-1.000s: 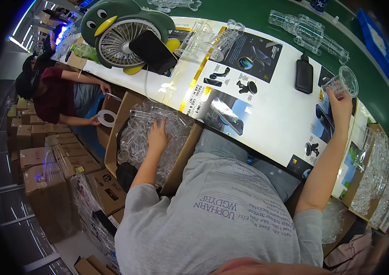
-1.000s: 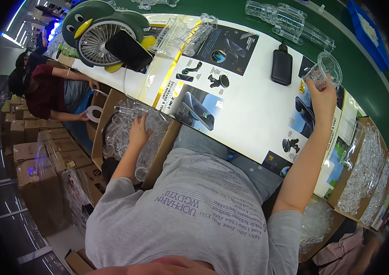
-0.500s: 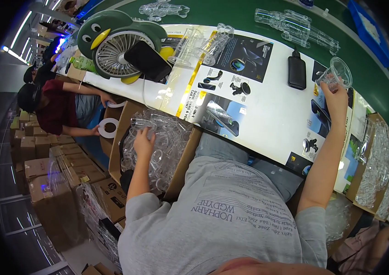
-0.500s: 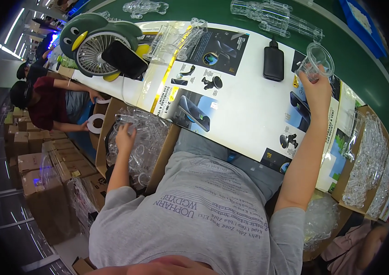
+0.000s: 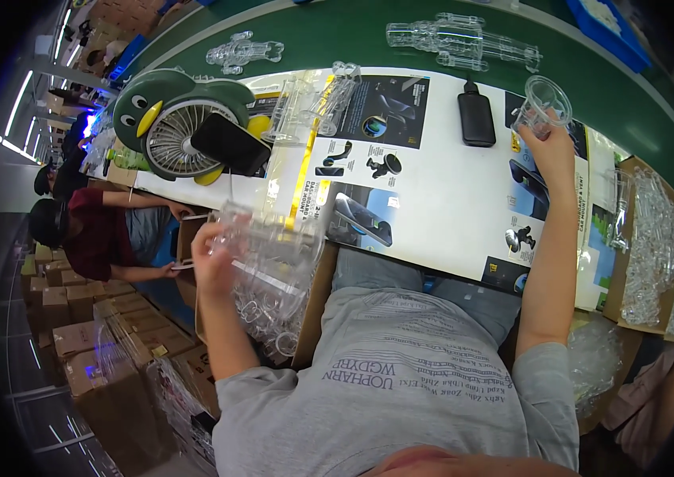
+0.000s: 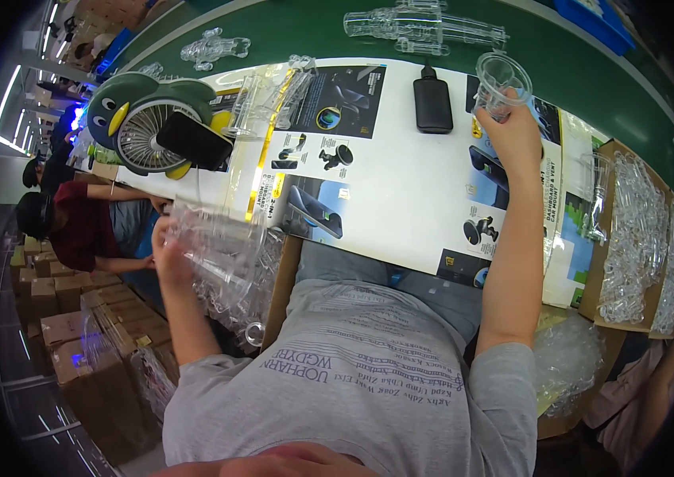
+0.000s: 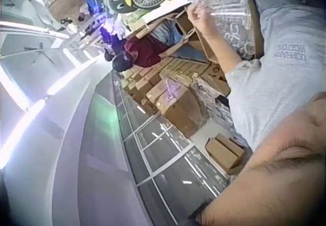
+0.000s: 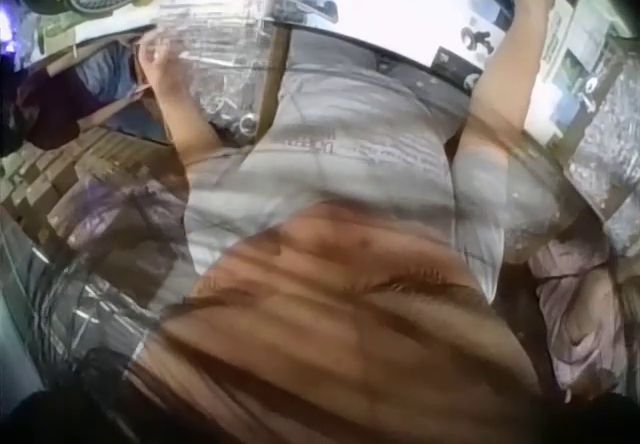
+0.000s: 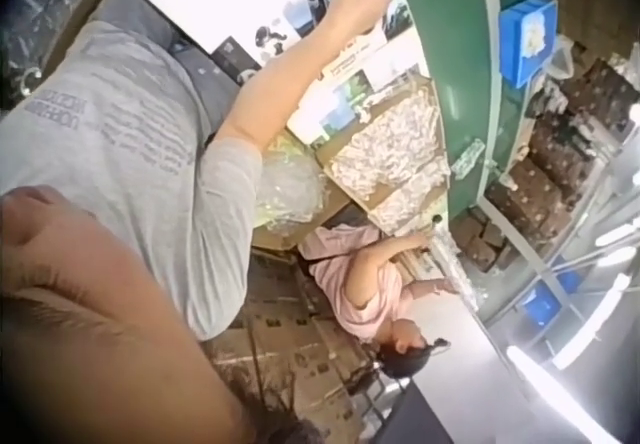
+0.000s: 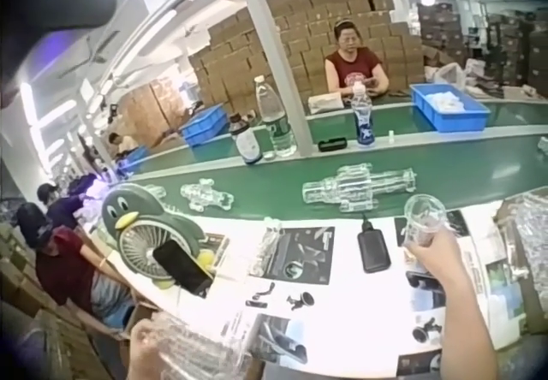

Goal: Assembling plastic components on a production line, applying liquid from a squeeze bottle.

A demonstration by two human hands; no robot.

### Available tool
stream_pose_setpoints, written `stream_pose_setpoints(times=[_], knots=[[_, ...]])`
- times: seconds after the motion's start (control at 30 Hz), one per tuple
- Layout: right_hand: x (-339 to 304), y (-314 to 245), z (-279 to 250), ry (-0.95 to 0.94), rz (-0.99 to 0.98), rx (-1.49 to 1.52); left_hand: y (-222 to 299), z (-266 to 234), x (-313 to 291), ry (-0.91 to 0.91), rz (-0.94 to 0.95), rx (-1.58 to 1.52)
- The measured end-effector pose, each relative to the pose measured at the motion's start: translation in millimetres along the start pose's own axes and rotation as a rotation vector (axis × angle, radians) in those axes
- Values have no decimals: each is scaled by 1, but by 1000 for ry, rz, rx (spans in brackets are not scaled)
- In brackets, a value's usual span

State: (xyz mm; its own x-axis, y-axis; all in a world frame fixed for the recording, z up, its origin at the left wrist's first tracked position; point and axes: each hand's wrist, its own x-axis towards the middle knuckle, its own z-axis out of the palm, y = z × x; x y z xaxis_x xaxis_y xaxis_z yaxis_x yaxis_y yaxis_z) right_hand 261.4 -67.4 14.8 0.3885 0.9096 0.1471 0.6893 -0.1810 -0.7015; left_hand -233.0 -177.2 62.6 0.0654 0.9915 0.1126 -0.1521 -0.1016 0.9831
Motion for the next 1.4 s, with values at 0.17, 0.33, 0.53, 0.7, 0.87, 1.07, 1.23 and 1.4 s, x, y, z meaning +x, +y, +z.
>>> stream_pose_setpoints(times=[0.17,0.33,0.53,0.7,0.87,1.07,1.23,1.4], knots=[[4,14,7,31,-13,-24,-57,111,54,270,276,-187],[-3,4,6,33,-37,11,-87,160,84,379,420,217],[1,10,5,22,-35,-24,-110,147,67,293,296,258],[1,7,4,25,-12,-45,-103,136,38,182,231,520],[-1,7,4,44,-24,-11,-88,110,27,64,143,760],[-2,5,2,-9,3,7,-63,100,31,163,198,739],[-3,2,2,-4,10,2,-28,136,48,-246,343,1296],[-2,2,1,-20,9,-40,-42,158,65,-374,349,1398]])
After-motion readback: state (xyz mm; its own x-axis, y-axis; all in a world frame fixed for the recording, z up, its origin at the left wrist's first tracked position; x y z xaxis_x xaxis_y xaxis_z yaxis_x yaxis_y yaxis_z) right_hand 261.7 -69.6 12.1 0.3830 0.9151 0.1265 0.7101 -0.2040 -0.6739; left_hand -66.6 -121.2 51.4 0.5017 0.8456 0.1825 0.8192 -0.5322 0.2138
